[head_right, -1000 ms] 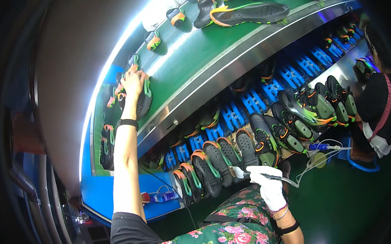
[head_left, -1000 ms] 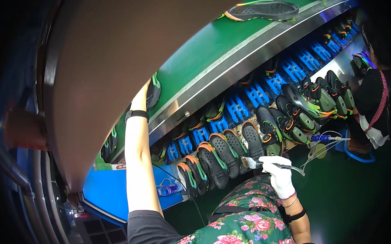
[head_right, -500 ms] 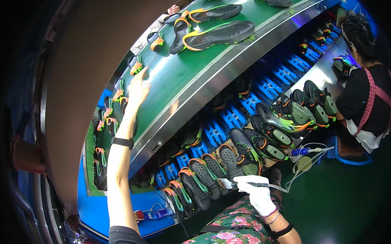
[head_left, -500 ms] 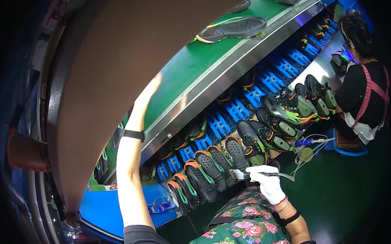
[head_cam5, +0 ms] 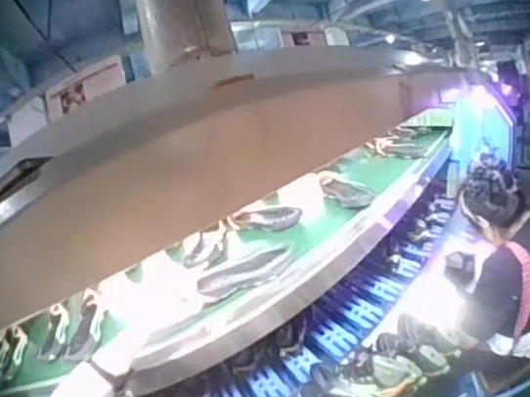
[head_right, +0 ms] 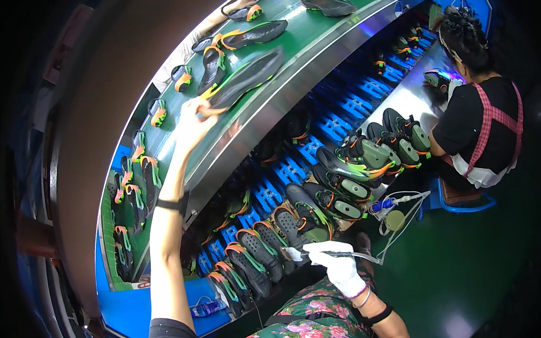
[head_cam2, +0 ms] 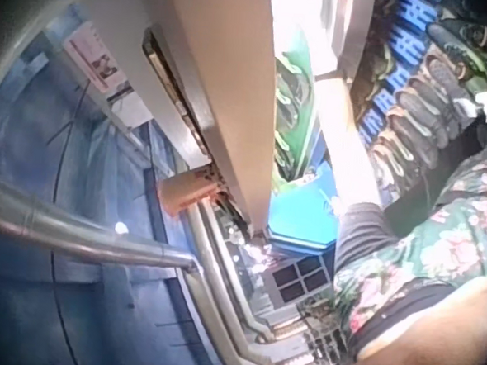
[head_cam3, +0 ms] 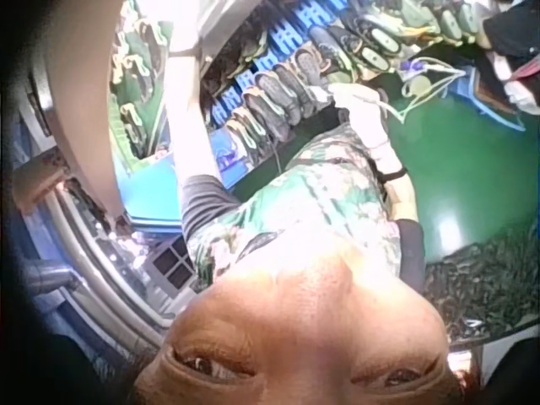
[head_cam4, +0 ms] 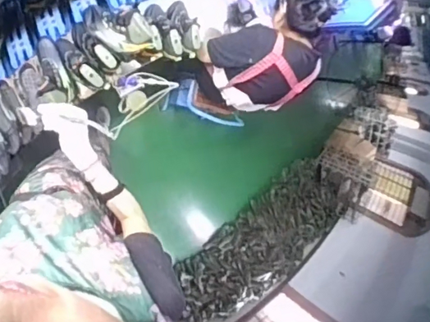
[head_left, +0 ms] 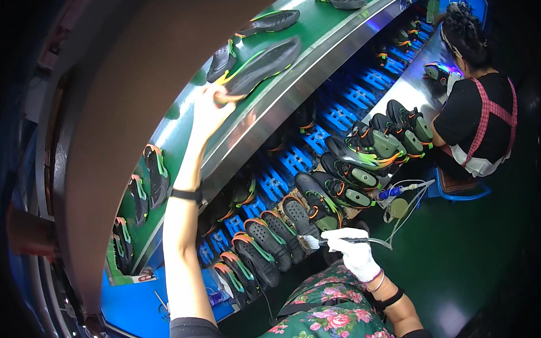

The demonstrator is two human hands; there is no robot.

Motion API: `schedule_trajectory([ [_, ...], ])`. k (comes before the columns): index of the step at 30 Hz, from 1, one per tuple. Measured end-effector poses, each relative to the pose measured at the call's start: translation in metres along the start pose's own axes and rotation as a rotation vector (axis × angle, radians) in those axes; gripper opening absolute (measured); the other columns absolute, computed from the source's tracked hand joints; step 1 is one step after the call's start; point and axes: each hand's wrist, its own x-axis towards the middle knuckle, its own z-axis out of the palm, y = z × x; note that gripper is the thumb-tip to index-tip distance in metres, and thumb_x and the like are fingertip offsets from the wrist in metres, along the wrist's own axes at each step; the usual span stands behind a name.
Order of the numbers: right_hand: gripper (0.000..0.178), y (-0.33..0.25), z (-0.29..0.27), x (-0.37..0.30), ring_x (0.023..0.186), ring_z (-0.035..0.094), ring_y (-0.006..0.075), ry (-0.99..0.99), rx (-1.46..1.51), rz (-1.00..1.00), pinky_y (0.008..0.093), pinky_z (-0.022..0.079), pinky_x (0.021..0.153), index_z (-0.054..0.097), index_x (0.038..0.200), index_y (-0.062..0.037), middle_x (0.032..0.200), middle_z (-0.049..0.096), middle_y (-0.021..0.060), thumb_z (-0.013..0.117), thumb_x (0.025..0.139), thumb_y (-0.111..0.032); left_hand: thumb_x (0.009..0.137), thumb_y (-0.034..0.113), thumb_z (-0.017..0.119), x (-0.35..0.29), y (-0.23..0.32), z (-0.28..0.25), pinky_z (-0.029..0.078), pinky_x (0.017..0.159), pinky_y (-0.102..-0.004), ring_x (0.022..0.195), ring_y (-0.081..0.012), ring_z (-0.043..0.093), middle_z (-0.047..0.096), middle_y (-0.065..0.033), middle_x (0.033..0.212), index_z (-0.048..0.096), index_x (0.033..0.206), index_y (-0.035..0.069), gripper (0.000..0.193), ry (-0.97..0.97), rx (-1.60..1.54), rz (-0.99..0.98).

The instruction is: Applying adhesive or primer to the bottom of shoe soles using a brush.

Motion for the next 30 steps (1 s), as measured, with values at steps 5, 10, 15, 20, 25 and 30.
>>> schedule_trajectory([
  [5, 0.025, -0.001, 0.021, 0.000, 0.081, 0.069, 0.0139, -0.111, -0.080, -0.019, 0.0271, 0.056, 0.075, 0.077, 0.114, 0.0023, 0.100, 0.078, 0.0094, 0.071, 0.092, -0.007, 0.080, -0.002, 0.070, -0.131, -0.005, -0.102, 0.046, 0.103, -0.0379, 0.108, -0.0275, 0.066, 0.060, -0.0067, 0.108, 0.053, 0.122, 0.007, 0.046, 0.060, -0.312, -0.290],
  [10, 0.025, 0.001, 0.046, -0.001, 0.079, 0.068, 0.0122, -0.143, -0.123, 0.050, 0.0264, 0.056, 0.072, 0.077, 0.114, 0.0018, 0.097, 0.077, 0.0079, 0.070, 0.093, -0.009, 0.089, -0.004, 0.062, -0.266, 0.047, -0.155, 0.044, 0.105, -0.0360, 0.103, -0.0200, 0.064, 0.051, -0.0073, 0.118, 0.054, 0.118, 0.005, 0.032, 0.338, 0.008, -0.384],
  [15, 0.024, -0.004, 0.059, -0.004, 0.074, 0.064, 0.0095, -0.111, -0.104, 0.094, 0.0231, 0.050, 0.066, 0.076, 0.111, 0.0016, 0.095, 0.075, 0.0073, 0.065, 0.093, -0.010, 0.094, -0.004, 0.066, -0.325, 0.109, -0.124, 0.052, 0.091, -0.0339, 0.103, -0.0168, 0.058, 0.050, -0.0074, 0.118, 0.060, 0.104, 0.002, 0.013, 0.659, -0.243, -0.649],
  [20, 0.024, -0.017, 0.071, -0.006, 0.073, 0.063, 0.0112, -0.118, -0.206, -0.186, 0.0227, 0.049, 0.063, 0.071, 0.111, 0.0027, 0.094, 0.073, 0.0092, 0.061, 0.093, -0.009, 0.087, 0.004, 0.078, -0.303, 0.111, -0.080, 0.048, 0.106, -0.0427, 0.116, -0.0243, 0.061, 0.055, -0.0116, 0.138, 0.051, 0.142, 0.005, 0.062, 0.582, -0.757, -0.755],
  [25, 0.023, -0.039, 0.098, -0.008, 0.080, 0.067, 0.0140, -0.226, -0.356, -0.405, 0.0263, 0.055, 0.069, 0.069, 0.112, 0.0053, 0.102, 0.071, 0.0117, 0.055, 0.094, 0.001, 0.089, 0.017, 0.081, -0.285, 0.088, -0.047, 0.052, 0.098, -0.0373, 0.104, -0.0188, 0.067, 0.070, -0.0067, 0.112, 0.063, 0.125, 0.000, 0.044, 0.539, -1.227, -1.124],
  [30, 0.017, -0.058, 0.127, 0.002, 0.093, 0.073, 0.0262, -0.287, -0.600, -0.605, 0.0336, 0.059, 0.076, 0.071, 0.097, -0.0032, 0.111, 0.073, 0.0162, 0.056, 0.094, 0.003, 0.091, 0.010, 0.066, -0.330, 0.133, -0.029, 0.062, 0.088, -0.0429, 0.103, -0.0313, 0.072, 0.069, -0.0253, 0.124, 0.058, 0.127, -0.004, 0.039, 0.388, -1.492, -1.041],
])
